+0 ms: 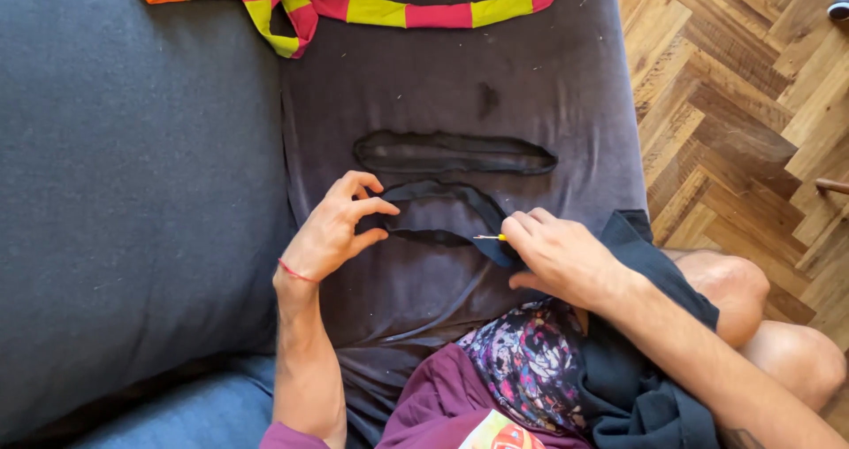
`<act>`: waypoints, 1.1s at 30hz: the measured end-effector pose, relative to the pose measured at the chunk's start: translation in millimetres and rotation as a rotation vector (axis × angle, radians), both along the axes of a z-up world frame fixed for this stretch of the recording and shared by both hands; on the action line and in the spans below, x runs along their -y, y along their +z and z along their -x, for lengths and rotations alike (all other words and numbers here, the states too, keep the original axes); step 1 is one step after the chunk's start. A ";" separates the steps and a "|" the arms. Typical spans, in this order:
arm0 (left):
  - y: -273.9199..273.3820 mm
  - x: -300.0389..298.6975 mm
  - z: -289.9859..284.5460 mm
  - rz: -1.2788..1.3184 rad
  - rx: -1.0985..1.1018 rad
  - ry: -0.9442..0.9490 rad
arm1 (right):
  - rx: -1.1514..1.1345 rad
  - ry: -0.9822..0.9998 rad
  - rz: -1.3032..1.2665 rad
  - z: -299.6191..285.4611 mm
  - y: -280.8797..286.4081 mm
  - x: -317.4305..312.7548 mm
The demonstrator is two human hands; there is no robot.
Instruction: Unpicking a seam on a black garment using a seam ripper
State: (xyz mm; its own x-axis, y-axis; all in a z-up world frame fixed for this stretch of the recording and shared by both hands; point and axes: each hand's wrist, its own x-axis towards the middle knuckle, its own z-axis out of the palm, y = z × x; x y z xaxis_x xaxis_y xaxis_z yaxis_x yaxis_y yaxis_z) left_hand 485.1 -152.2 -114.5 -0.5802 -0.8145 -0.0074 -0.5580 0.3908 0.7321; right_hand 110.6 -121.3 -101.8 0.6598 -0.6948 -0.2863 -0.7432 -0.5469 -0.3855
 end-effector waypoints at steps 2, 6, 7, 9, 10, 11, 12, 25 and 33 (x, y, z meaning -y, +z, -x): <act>-2.0 -0.8 0.3 0.002 -0.030 0.018 | -0.041 0.026 0.046 3.0 -10.6 -1.1; 12.5 0.3 -8.7 -0.059 -0.071 0.153 | 0.408 -0.463 -0.423 17.3 -8.8 16.3; 14.4 -1.9 -13.6 -0.076 -0.093 0.158 | 0.480 -0.659 -0.630 19.2 -1.3 20.9; 22.8 -0.7 -15.3 -0.251 -0.124 0.255 | 0.537 -0.737 -0.698 24.3 -0.3 29.6; 26.5 -0.9 -15.4 -0.428 -0.156 0.345 | 0.592 -0.821 -0.766 27.6 -0.3 32.2; 25.6 3.0 -12.5 -0.434 -0.155 0.337 | 0.591 -0.831 -0.768 25.3 2.0 36.6; 25.0 6.8 -9.2 -0.460 -0.199 0.351 | 0.558 -0.837 -0.749 23.5 4.5 41.1; 36.9 26.6 5.6 -0.144 0.007 0.662 | 0.272 -0.850 -0.219 24.6 38.3 65.9; 2.9 42.4 6.0 0.228 0.017 0.276 | 0.350 -0.560 0.049 36.8 -2.3 64.7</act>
State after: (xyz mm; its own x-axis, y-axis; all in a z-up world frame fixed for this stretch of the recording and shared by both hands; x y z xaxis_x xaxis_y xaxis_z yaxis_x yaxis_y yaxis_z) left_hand 479.2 -194.7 -111.5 -0.3398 -0.9222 0.1846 -0.6766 0.3760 0.6331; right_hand 73.9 -185.9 -104.1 0.2435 -0.9666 -0.0803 -0.7558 -0.1372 -0.6403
